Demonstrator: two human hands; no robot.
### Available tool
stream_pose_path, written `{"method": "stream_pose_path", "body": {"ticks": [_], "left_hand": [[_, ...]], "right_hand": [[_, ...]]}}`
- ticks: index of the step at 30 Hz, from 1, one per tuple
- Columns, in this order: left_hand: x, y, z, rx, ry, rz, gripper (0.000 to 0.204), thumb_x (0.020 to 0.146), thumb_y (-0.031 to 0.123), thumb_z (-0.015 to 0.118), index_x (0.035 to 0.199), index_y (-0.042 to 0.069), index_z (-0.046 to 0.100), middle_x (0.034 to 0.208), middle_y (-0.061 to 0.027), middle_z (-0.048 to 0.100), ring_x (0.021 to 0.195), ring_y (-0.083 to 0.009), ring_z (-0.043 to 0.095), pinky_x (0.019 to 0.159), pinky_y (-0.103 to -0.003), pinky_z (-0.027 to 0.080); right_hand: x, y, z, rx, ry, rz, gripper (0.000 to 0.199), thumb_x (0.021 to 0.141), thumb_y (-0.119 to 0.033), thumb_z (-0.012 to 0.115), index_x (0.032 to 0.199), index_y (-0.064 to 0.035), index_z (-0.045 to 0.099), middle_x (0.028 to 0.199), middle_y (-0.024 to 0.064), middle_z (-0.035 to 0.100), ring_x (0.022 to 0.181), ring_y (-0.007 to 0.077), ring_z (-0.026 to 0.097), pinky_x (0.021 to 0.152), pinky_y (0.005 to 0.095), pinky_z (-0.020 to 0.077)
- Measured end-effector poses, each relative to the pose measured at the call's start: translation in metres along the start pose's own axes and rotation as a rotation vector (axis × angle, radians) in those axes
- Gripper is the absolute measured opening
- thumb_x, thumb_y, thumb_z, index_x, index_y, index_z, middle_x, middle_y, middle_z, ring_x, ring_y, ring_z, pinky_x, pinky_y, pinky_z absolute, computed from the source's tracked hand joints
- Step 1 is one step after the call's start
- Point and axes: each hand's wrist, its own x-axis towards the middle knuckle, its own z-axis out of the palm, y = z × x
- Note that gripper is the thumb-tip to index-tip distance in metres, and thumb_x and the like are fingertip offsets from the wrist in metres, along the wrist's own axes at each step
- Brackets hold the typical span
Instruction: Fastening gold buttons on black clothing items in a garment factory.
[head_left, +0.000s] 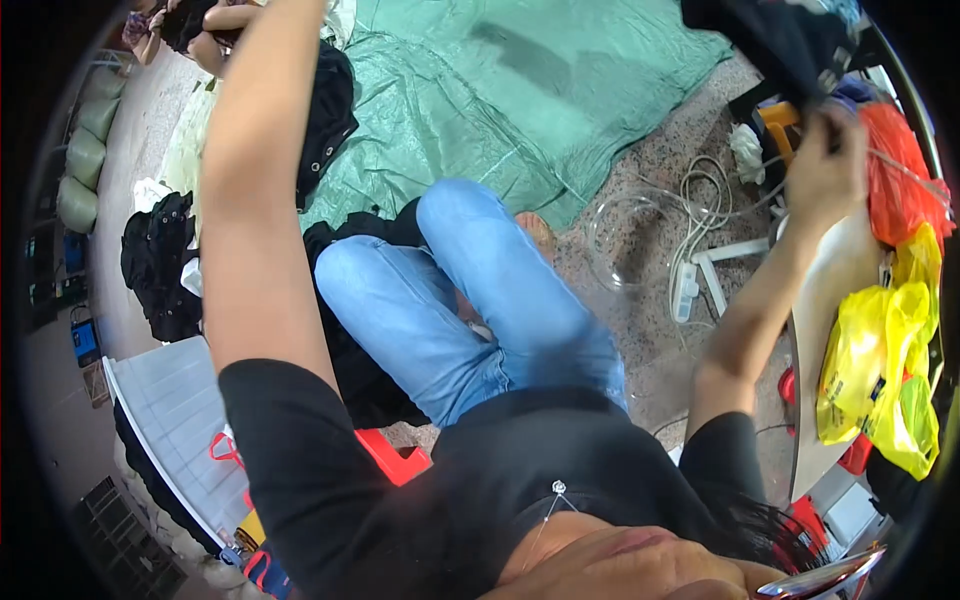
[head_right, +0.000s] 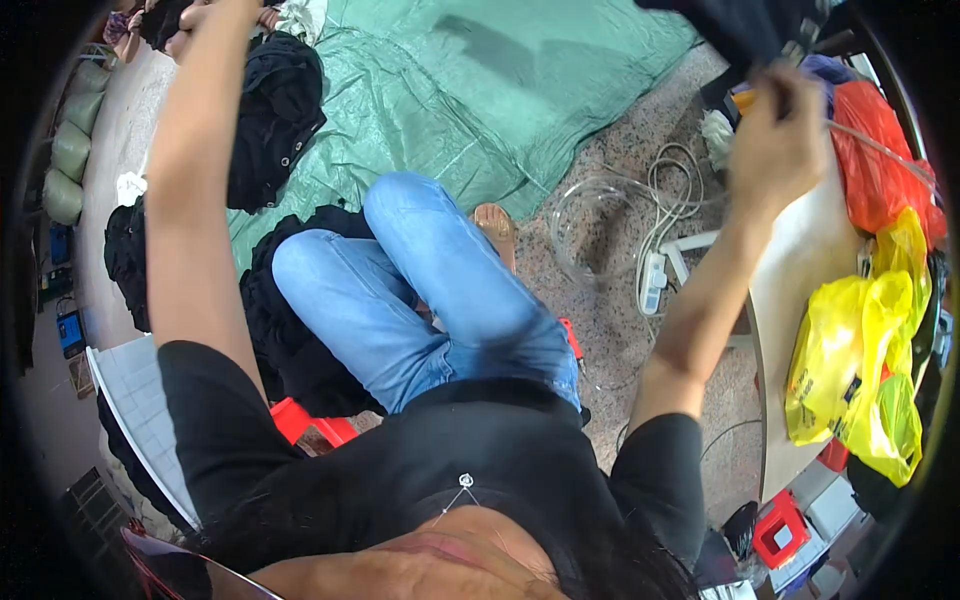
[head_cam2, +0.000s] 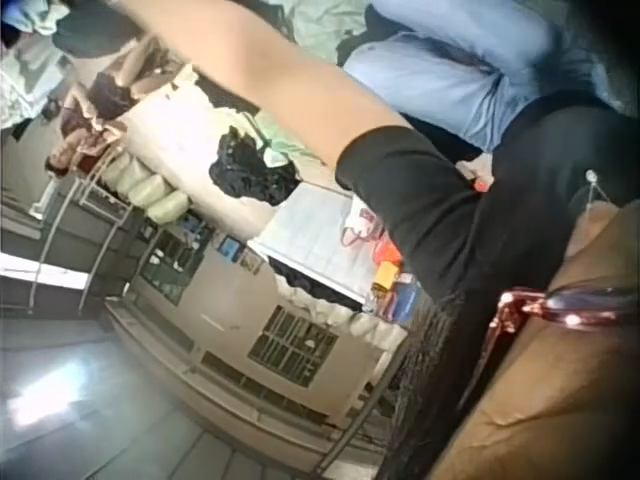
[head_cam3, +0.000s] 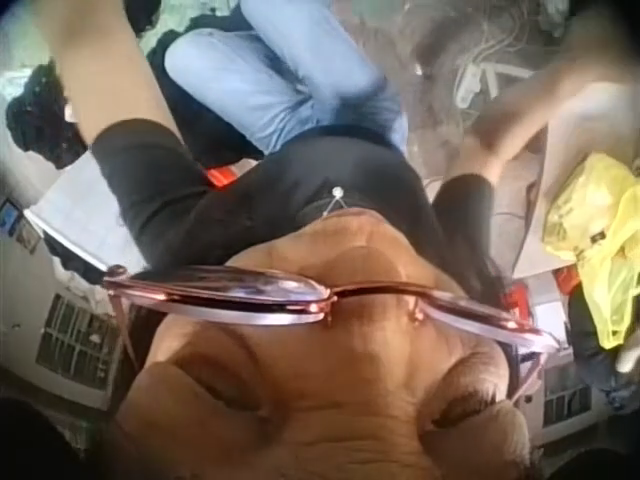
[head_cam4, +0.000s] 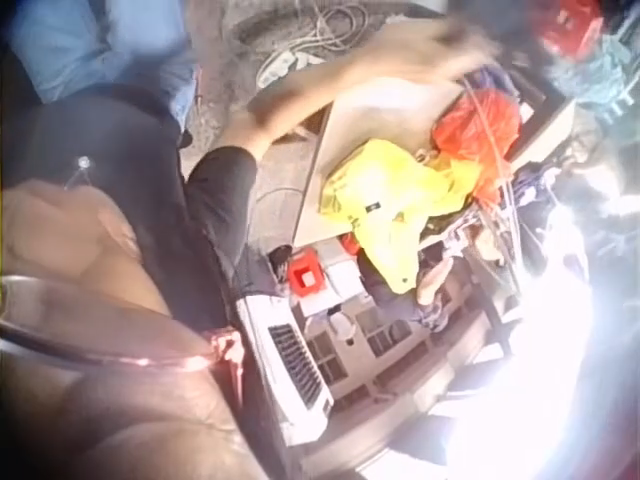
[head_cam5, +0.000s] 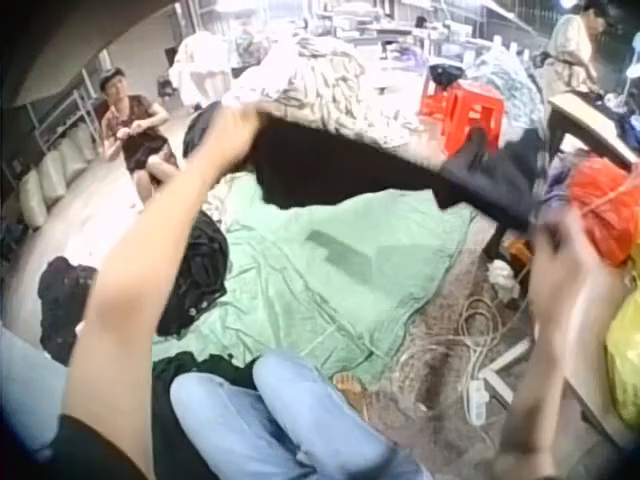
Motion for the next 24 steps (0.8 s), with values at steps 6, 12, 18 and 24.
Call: {"method": "stream_pose_path", "body": {"ticks": [6, 12, 18, 24], "left_hand": [[-0.265, 0.123, 0.037, -0.309, -0.71, -0.005, 0.017, 0.087, 0.017, 0.057, 0.095, 0.02, 0.072, 0.114, -0.0036, 0.066, 0.129, -0.0305, 0.047, 0.108, -0.058, 0.034], [-0.417, 0.224, 0.068, -0.237, -1.472, -0.389, 0.027, 0.087, 0.033, 0.057, 0.101, 0.021, 0.075, 0.131, -0.008, 0.062, 0.133, -0.0287, 0.048, 0.108, -0.06, 0.033], [-0.411, 0.153, 0.004, -0.425, -1.629, -0.593, 0.044, 0.086, 0.031, 0.065, 0.126, 0.013, 0.064, 0.128, -0.0162, 0.062, 0.118, -0.0348, 0.059, 0.101, -0.046, 0.047], [-0.42, 0.057, -0.159, -0.28, -0.632, -0.809, 0.036, 0.095, 0.028, 0.059, 0.123, 0.006, 0.062, 0.118, -0.0141, 0.068, 0.11, -0.0305, 0.064, 0.093, -0.038, 0.051]], "right_hand": [[-0.19, 0.012, 0.003, 0.065, -0.751, 0.075, 0.026, 0.078, 0.005, 0.061, 0.098, -0.0108, 0.062, 0.1, 0.0099, 0.065, 0.086, 0.035, 0.066, 0.071, 0.0413, 0.0542], [-0.362, 0.046, 0.011, 0.002, -1.596, 0.208, 0.016, 0.082, -0.026, 0.064, 0.092, -0.0128, 0.067, 0.088, 0.0154, 0.069, 0.087, 0.0386, 0.067, 0.074, 0.0509, 0.0528], [-0.381, 0.04, -0.002, 0.058, -1.597, 0.464, 0.024, 0.087, -0.034, 0.065, 0.093, -0.0114, 0.071, 0.085, 0.0183, 0.07, 0.083, 0.0396, 0.067, 0.073, 0.0492, 0.0521], [-0.322, 0.0, 0.029, 0.455, -1.361, 0.613, 0.034, 0.098, -0.032, 0.058, 0.096, 0.0003, 0.07, 0.068, 0.0077, 0.068, 0.061, 0.0132, 0.061, 0.06, 0.0315, 0.0492]]}}
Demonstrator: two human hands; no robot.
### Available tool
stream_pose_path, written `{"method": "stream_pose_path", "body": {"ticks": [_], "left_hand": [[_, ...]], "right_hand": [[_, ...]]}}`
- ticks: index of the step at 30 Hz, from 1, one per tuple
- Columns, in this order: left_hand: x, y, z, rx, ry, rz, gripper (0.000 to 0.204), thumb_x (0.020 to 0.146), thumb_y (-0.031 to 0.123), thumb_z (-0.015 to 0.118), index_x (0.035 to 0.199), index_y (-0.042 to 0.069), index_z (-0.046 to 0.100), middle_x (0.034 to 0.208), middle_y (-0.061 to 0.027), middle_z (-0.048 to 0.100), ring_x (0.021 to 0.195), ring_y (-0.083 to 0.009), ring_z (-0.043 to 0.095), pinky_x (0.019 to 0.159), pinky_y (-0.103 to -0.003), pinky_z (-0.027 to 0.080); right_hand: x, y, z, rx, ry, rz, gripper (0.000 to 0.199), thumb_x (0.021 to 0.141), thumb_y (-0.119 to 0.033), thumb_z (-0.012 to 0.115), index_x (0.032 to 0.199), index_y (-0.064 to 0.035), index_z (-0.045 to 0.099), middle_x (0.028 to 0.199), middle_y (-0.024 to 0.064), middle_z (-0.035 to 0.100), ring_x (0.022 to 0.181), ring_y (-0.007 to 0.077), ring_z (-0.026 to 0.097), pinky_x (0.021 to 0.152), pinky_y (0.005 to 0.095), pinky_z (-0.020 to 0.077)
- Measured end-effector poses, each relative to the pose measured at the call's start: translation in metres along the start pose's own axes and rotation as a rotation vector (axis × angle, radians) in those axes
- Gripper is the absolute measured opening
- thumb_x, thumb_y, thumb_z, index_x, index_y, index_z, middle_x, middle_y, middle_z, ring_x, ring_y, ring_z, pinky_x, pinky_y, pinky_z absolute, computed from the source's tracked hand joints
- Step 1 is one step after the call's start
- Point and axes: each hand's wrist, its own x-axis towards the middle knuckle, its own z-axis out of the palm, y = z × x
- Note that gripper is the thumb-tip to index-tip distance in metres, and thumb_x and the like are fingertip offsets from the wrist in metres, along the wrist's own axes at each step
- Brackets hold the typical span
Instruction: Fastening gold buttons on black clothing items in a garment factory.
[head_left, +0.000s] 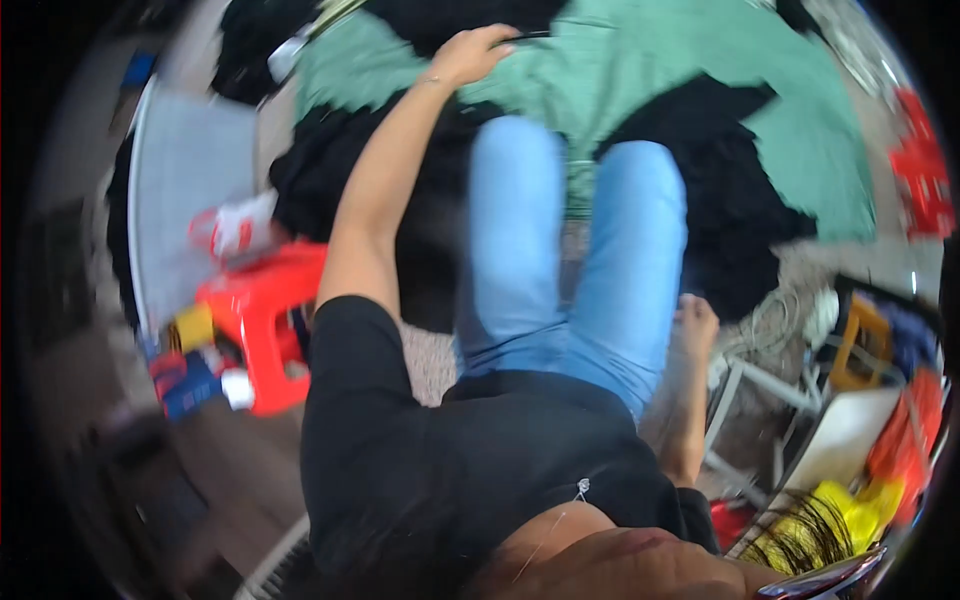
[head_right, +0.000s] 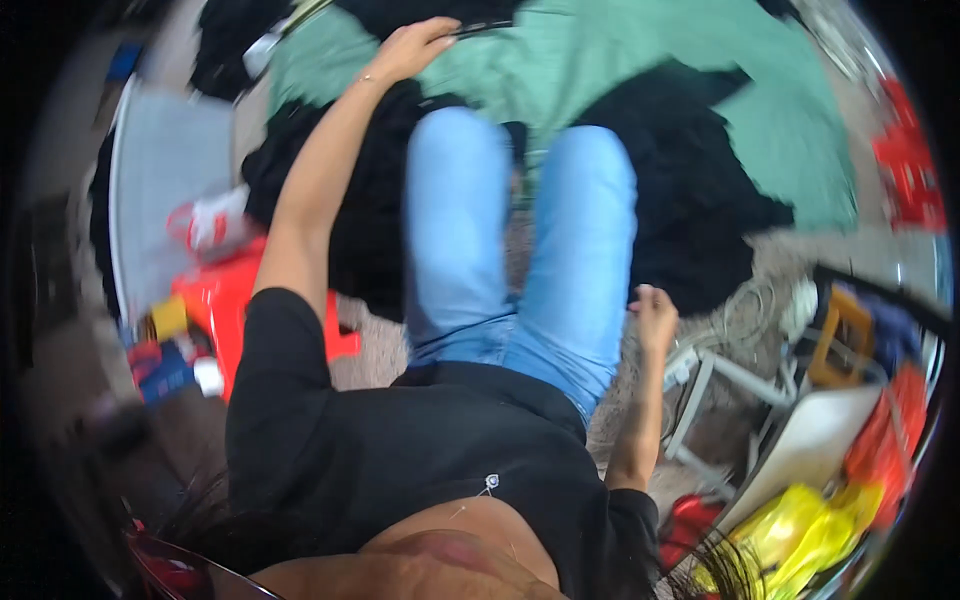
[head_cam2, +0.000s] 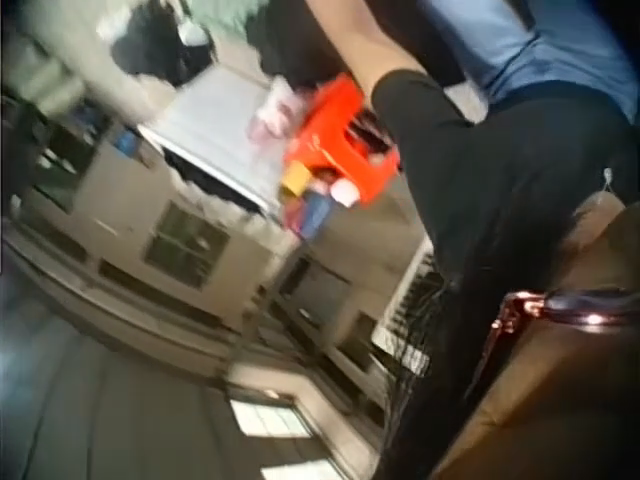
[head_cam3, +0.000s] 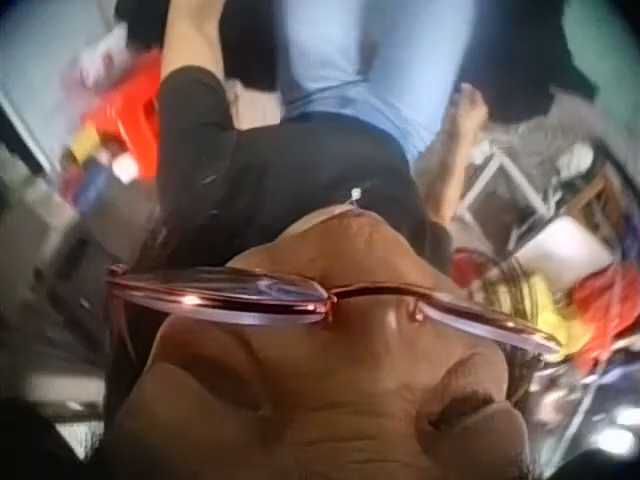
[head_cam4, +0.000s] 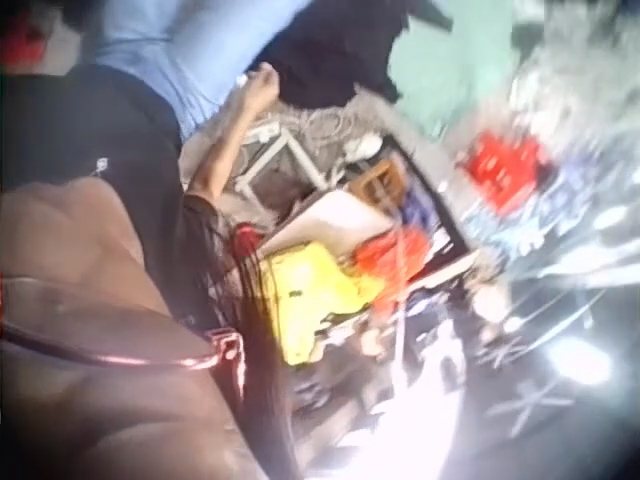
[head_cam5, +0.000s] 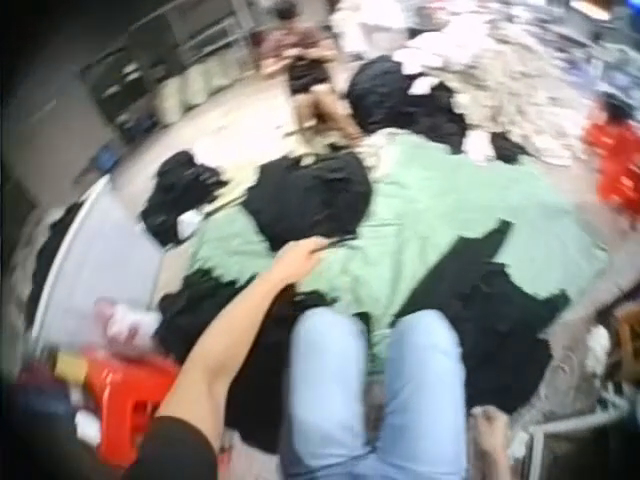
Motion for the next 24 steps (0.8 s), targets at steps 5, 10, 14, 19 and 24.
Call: {"method": "stream_pose_path", "body": {"ticks": [5, 10, 14, 19, 24], "left_hand": [[-0.192, -0.017, 0.004, -0.053, 0.483, -0.319, 0.023, 0.089, 0.023, 0.06, 0.104, 0.007, 0.067, 0.097, -0.0157, 0.069, 0.092, -0.038, 0.063, 0.08, -0.046, 0.051], [-0.402, 0.041, 0.094, 0.392, -0.07, -0.508, 0.06, 0.074, 0.027, 0.077, 0.123, 0.001, 0.054, 0.142, -0.0174, 0.045, 0.138, -0.0326, 0.036, 0.117, -0.05, 0.023], [-0.43, 0.06, 0.124, 0.321, 0.119, -0.63, 0.029, 0.075, 0.015, 0.075, 0.097, 0.008, 0.058, 0.093, -0.01, 0.06, 0.099, -0.0287, 0.056, 0.106, -0.049, 0.036], [-0.35, 0.06, 0.028, 0.029, 0.589, -0.53, 0.017, 0.089, 0.026, 0.065, 0.1, 0.014, 0.068, 0.08, -0.0122, 0.069, 0.073, -0.0333, 0.068, 0.063, -0.043, 0.053], [-0.314, 0.068, -0.083, -0.023, 0.726, -0.437, 0.012, 0.089, 0.014, 0.068, 0.098, 0.006, 0.07, 0.093, -0.0113, 0.071, 0.08, -0.0219, 0.067, 0.072, -0.031, 0.052]], "right_hand": [[0.022, -0.066, -0.008, 0.197, 0.165, -0.086, 0.04, 0.102, -0.036, 0.051, 0.101, 0.0001, 0.069, 0.065, 0.0033, 0.065, 0.047, 0.005, 0.044, 0.044, 0.0234, 0.033], [0.017, -0.127, -0.001, 0.418, 0.215, -0.245, 0.038, 0.102, -0.035, 0.053, 0.099, 0.0001, 0.066, 0.064, 0.0015, 0.062, 0.044, 0.0009, 0.038, 0.039, 0.018, 0.027], [0.009, -0.158, 0.017, 0.406, 0.153, -0.357, 0.037, 0.102, -0.034, 0.053, 0.1, 0.0006, 0.065, 0.065, 0.0016, 0.061, 0.044, 0.0013, 0.039, 0.04, 0.0172, 0.0269], [-0.01, -0.183, 0.037, 0.292, 0.062, -0.503, 0.032, 0.104, -0.03, 0.049, 0.106, -0.003, 0.066, 0.077, -0.0003, 0.066, 0.051, -0.0008, 0.038, 0.047, 0.0165, 0.0269], [-0.023, -0.221, 0.087, 0.318, -0.197, -0.774, 0.019, 0.097, -0.014, 0.062, 0.111, -0.0005, 0.066, 0.107, 0.0096, 0.068, 0.074, 0.0079, 0.059, 0.065, 0.0197, 0.0412]]}}
